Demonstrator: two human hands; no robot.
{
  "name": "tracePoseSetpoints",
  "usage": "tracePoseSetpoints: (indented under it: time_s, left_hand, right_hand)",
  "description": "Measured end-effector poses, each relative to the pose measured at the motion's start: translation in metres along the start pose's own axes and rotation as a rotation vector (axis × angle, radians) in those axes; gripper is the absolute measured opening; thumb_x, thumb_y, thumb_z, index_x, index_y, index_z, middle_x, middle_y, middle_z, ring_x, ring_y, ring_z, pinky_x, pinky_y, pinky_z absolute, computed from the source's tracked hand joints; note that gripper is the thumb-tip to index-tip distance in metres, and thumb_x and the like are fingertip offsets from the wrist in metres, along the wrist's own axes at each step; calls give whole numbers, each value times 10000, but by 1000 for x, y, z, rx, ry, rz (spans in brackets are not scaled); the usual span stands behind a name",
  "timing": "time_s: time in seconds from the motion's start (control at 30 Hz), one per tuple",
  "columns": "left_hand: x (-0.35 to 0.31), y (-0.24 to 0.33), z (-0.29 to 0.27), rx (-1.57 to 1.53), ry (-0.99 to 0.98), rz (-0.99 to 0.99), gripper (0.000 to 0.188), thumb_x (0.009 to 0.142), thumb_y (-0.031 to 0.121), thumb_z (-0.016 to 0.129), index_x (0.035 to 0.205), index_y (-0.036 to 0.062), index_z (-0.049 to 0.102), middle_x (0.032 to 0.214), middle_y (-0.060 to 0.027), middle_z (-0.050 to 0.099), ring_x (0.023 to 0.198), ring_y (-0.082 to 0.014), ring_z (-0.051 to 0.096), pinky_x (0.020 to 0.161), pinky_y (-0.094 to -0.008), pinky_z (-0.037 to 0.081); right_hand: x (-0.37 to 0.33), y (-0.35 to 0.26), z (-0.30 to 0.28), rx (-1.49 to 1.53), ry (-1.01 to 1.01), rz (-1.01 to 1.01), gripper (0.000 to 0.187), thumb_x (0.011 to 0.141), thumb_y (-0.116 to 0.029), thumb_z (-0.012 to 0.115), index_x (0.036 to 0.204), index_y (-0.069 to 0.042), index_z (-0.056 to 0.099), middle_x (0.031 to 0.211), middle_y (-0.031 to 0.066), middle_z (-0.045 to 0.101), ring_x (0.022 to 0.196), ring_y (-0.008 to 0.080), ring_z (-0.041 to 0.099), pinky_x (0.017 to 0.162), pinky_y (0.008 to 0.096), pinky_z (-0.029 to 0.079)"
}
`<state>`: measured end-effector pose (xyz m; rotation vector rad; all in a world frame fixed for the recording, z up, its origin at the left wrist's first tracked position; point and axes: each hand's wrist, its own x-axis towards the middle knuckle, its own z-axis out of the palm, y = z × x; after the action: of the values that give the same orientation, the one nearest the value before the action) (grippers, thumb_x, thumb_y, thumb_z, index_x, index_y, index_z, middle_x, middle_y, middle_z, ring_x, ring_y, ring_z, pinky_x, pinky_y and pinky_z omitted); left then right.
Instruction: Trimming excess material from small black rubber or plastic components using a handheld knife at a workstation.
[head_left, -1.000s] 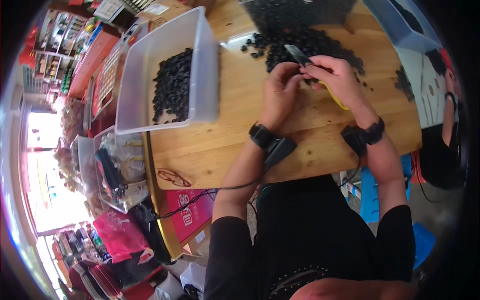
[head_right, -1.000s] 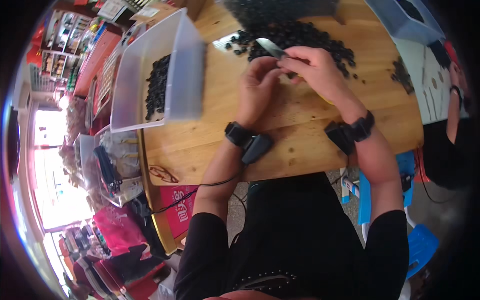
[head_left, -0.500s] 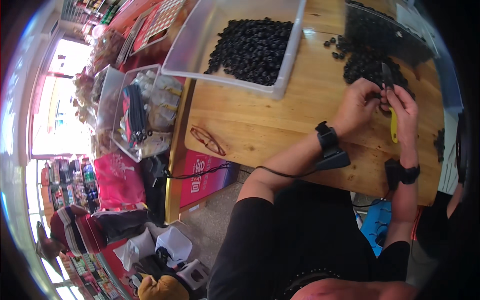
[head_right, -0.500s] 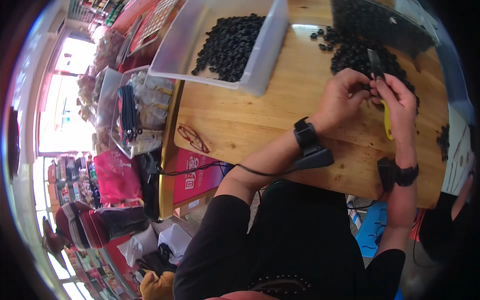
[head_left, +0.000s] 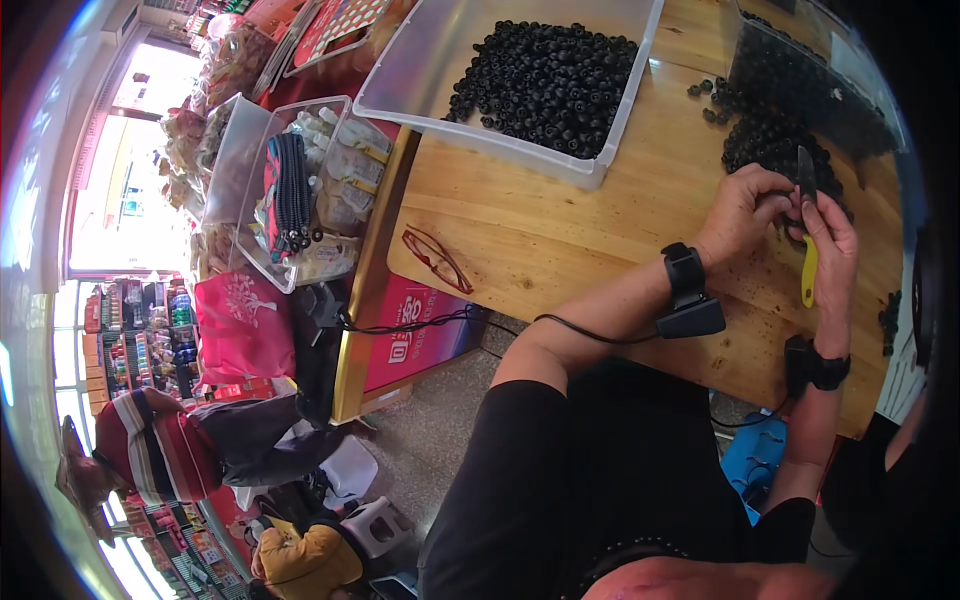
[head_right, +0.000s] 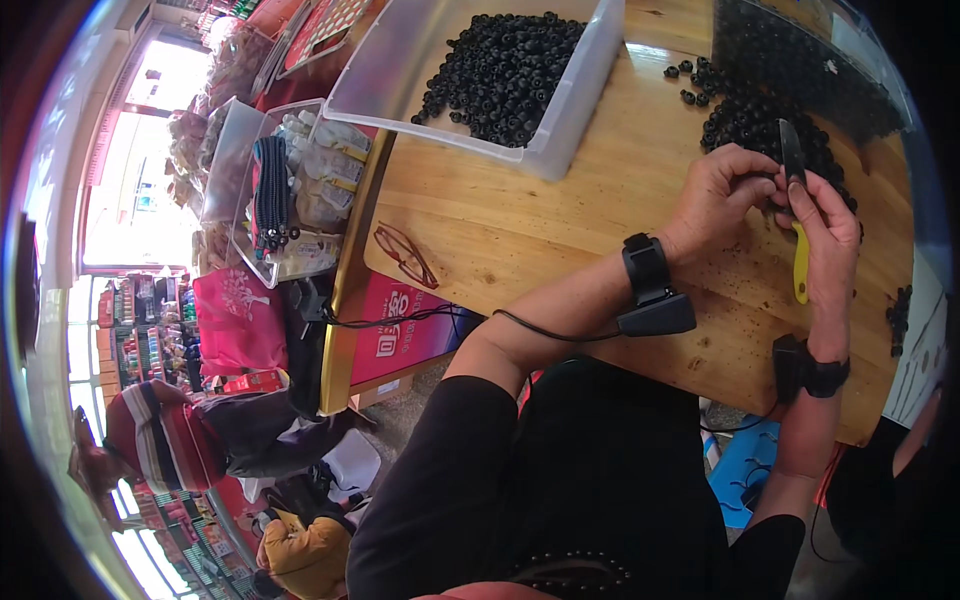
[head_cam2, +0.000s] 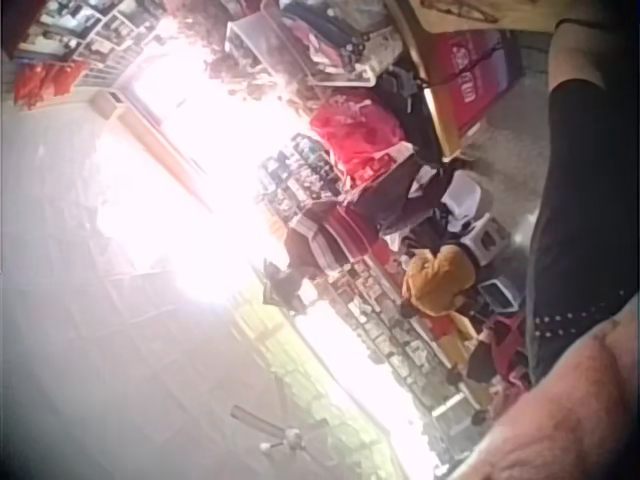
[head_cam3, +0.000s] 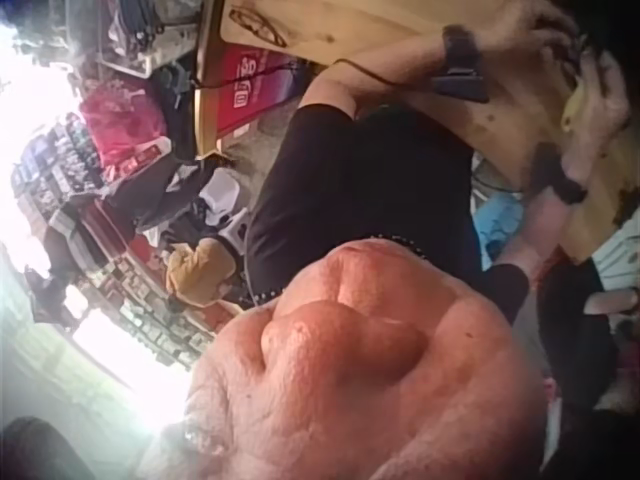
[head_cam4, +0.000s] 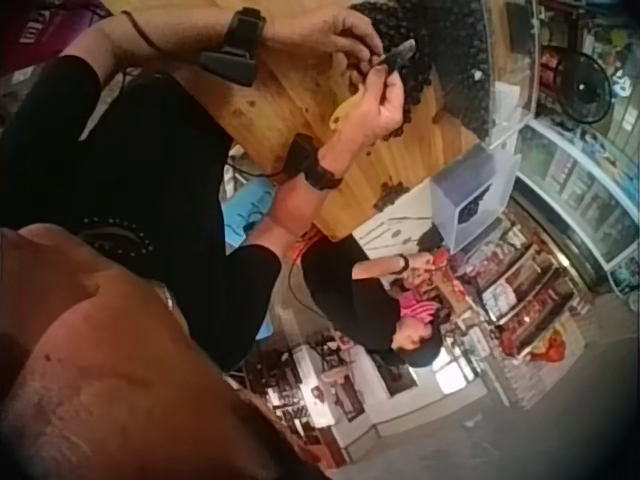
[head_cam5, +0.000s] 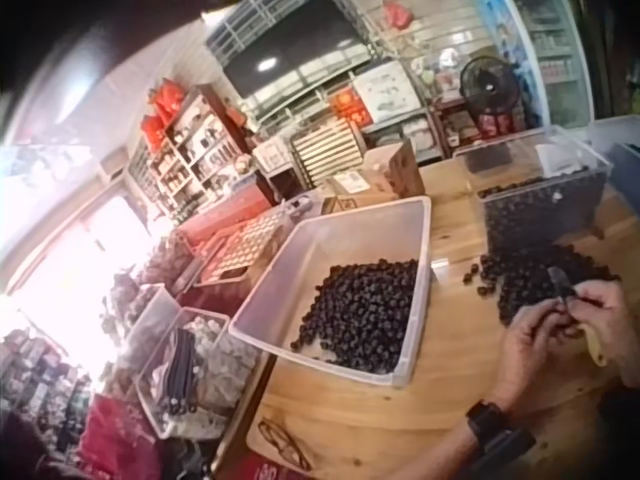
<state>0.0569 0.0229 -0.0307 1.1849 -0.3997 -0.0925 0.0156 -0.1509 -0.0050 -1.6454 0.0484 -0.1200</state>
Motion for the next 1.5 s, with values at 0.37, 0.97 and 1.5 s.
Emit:
tracePoseSetpoints:
  time_s: [0.37, 0.97, 1.5]
  left_hand:
    - [3, 2, -7, -183, 17, -166, 185, 942, 31, 644, 1118, -19, 667, 960, -75, 721, 803, -115, 654, 740, -255, 546]
    - [-3, 16, -7, -353, -21, -187, 320, 914, -49, 647, 1234, -24, 636, 1002, -53, 665, 930, -154, 658, 872, -288, 540]
    - [3, 9, -21, -451, -18, -209, 301, 903, -58, 657, 1204, -40, 656, 1054, -108, 704, 913, -182, 678, 871, -295, 552]
  right_hand:
    - [-7, -24, 15, 55, -28, 30, 240, 969, -106, 640, 1165, 29, 672, 1074, 70, 719, 940, 132, 690, 740, 242, 543]
    - [-7, -29, 9, -17, 74, -100, 229, 984, -71, 607, 1189, 9, 670, 1158, 92, 686, 1043, 188, 685, 754, 277, 600]
    - [2, -31, 39, -303, 78, -368, 165, 915, -59, 692, 1054, 28, 710, 982, 75, 701, 798, 140, 712, 665, 243, 588]
